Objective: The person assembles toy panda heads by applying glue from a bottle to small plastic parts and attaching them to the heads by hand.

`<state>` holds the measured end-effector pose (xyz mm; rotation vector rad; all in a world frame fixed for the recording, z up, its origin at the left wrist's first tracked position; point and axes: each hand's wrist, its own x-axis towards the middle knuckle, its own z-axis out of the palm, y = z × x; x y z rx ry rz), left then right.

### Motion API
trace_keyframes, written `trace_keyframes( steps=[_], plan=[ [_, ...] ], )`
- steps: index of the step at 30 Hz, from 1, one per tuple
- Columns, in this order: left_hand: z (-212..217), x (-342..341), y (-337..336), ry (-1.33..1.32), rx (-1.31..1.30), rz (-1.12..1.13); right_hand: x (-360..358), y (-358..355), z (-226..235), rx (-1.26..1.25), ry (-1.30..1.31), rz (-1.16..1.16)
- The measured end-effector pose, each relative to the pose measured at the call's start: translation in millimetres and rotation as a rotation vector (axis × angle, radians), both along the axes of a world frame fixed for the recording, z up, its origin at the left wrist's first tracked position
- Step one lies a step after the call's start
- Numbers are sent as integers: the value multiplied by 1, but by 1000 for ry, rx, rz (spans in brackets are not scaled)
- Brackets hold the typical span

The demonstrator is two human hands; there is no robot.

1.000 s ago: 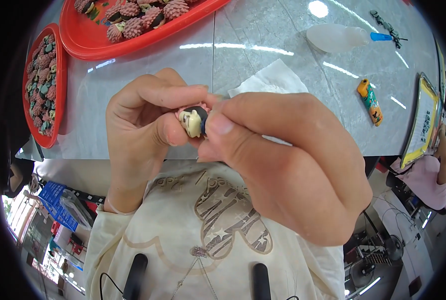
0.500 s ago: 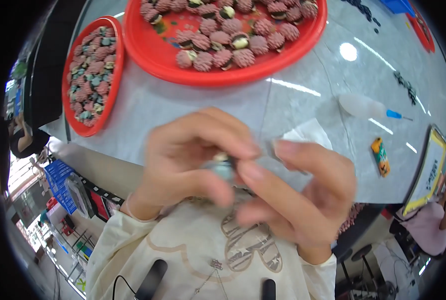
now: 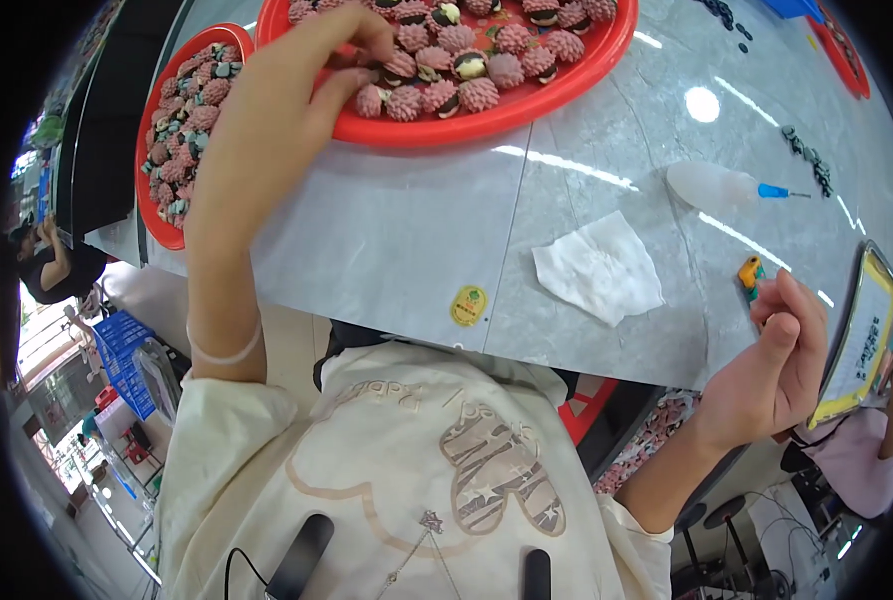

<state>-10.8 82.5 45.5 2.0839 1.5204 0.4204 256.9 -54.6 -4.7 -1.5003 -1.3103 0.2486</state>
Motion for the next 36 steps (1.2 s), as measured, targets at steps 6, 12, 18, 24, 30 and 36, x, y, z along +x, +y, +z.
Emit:
trace_keyframes(
  steps=[6, 12, 18, 24, 30, 36],
  plan=[
    [-2, -2, -3, -280, 43, 47, 12, 3, -3, -49, 98, -72],
    [-25, -17, -35, -1198, -421, -10, -20, 33, -9, -201, 137, 69],
    [-49, 3, -74, -1368, -777, 102, -24, 42, -13, -245, 180, 90],
    [-68, 12, -85, -1422, -665, 32, -28, 32, -1, -212, 499, 189],
    [-72, 19, -82, -1459, -632, -69, -16, 14, 10, -375, 1000, 453],
    [-73, 24, -83, -1474, -624, -43, -2, 20, 26, -291, 760, 880]
  ],
)
